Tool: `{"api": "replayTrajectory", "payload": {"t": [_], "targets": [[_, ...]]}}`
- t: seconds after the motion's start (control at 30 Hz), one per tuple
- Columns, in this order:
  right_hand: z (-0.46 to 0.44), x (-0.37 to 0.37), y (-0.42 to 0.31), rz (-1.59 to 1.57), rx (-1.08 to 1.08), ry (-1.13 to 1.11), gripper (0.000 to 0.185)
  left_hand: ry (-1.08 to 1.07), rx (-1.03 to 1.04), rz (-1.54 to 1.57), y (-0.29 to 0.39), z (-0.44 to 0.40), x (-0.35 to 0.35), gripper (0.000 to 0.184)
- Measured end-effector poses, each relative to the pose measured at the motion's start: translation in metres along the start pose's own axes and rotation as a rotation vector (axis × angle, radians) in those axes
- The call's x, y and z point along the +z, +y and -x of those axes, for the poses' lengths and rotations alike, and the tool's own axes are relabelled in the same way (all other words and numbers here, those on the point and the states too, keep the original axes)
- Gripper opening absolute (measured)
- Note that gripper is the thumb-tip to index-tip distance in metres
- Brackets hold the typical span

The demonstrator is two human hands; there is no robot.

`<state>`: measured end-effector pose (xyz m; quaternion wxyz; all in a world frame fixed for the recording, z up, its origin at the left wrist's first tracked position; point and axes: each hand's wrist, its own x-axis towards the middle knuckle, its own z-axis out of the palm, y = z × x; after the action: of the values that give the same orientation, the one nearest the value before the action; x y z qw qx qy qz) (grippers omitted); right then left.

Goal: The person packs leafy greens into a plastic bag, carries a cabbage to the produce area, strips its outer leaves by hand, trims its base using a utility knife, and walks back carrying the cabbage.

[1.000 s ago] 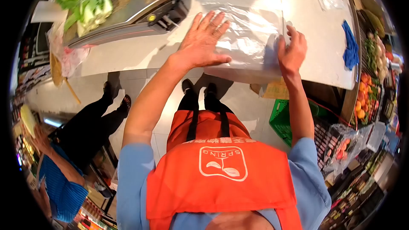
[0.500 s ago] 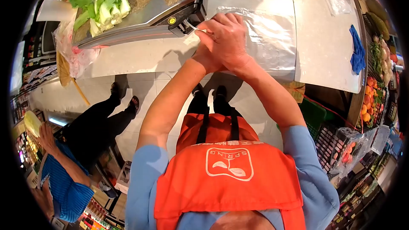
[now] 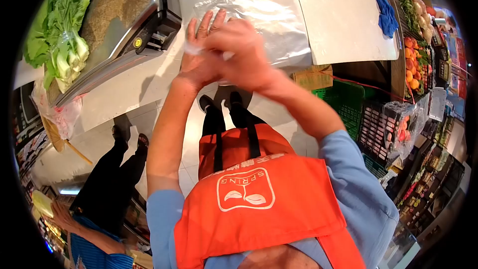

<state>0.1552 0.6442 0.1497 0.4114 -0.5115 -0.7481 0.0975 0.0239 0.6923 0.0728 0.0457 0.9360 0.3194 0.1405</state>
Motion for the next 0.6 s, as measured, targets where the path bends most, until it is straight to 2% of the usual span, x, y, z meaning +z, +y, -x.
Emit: {"api": "replayTrajectory", "payload": {"t": [0.03,0.07,0.1,0.17,0.23,0.33,0.43,0.53,0.6], "targets": [[0.005,-0.032,0.01,-0.206,0.208,-0.175,0.007,-0.139,-0.084,-0.036,0.011,-0.006,-0.011,0.106],[0.011,-0.056,0.026,-0.216,0.411,-0.333,0.01,-0.054,-0.077,0.065,0.011,-0.003,-0.008,0.106],[0.022,-0.071,0.045,-0.347,0.549,-0.319,0.012,0.031,-0.07,0.166,0.01,-0.001,-0.006,0.106],[0.024,-0.099,0.063,-0.342,0.814,-0.507,0.009,0.014,-0.065,0.134,0.008,0.0,-0.004,0.111],[0.028,-0.104,0.078,-0.374,0.761,-0.553,0.009,-0.003,-0.067,0.113,0.01,0.0,-0.005,0.114],[0.021,-0.099,0.085,-0.226,0.665,-0.653,0.01,-0.02,-0.076,0.105,0.011,-0.002,-0.007,0.114],[0.02,-0.089,0.087,0.039,0.579,-0.611,0.024,-0.015,-0.079,0.119,0.011,-0.001,-0.007,0.114],[0.01,-0.087,0.076,0.204,0.61,-0.688,0.025,-0.013,-0.087,0.142,0.012,-0.001,-0.009,0.114],[0.013,-0.088,0.077,0.337,0.53,-0.618,0.028,-0.02,-0.09,0.146,0.011,-0.002,-0.011,0.114]]}}
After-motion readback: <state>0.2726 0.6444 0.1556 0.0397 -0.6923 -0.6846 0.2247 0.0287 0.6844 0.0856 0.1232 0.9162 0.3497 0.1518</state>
